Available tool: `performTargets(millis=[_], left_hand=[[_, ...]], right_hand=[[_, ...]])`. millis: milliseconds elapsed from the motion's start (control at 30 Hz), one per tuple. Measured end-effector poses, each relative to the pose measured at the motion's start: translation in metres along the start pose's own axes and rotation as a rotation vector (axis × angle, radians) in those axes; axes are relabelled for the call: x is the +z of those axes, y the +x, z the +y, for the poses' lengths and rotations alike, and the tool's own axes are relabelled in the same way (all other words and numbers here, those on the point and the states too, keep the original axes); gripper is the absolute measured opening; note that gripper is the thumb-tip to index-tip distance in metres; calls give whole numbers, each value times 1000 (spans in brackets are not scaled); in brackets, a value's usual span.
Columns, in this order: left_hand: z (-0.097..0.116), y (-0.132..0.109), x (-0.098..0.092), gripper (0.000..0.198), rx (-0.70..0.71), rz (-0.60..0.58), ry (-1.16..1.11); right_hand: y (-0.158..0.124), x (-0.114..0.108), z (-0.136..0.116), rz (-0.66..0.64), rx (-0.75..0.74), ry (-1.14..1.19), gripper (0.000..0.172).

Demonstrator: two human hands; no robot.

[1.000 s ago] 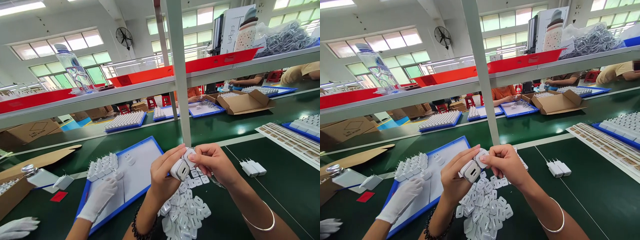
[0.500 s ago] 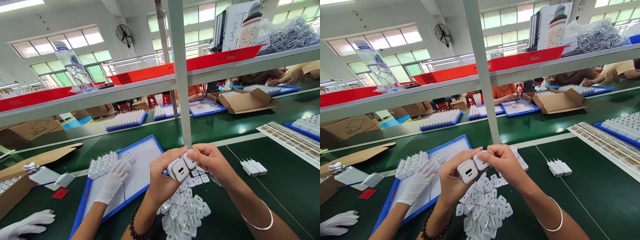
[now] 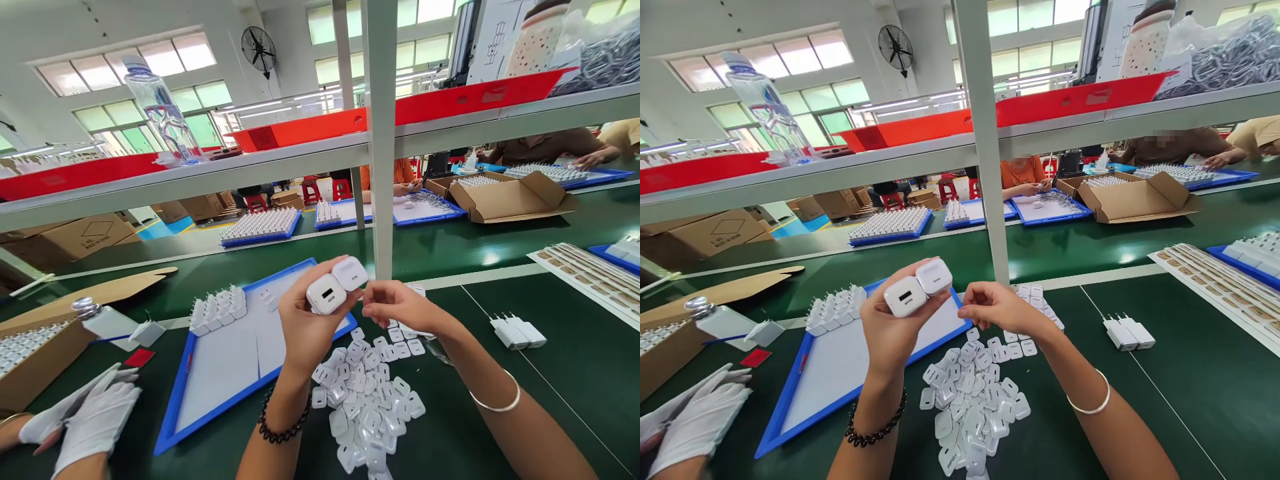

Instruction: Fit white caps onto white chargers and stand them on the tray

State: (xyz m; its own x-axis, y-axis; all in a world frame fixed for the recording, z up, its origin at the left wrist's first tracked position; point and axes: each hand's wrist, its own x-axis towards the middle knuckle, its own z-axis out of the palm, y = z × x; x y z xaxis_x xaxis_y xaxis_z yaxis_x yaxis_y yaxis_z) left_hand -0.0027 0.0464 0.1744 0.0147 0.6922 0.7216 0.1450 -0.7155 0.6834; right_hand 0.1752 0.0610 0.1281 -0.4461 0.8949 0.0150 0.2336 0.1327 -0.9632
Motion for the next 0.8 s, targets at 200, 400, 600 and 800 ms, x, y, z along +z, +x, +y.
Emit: performTargets(millis=[200,400,600,800], left_hand=[[-7,5,-11,40,57,98,98],[-5,2,-4,39,137,15,151],[-6,0,-1,39,131,-39,117],[-5,-1,1,37,158,-19,142]], right_hand=[[50,18,70,-33,284,-280,18],[60,36,89,-67,361,-295,28],[58,17,77,20,304,-193,21],[22,-27,33,152,87,25,37]])
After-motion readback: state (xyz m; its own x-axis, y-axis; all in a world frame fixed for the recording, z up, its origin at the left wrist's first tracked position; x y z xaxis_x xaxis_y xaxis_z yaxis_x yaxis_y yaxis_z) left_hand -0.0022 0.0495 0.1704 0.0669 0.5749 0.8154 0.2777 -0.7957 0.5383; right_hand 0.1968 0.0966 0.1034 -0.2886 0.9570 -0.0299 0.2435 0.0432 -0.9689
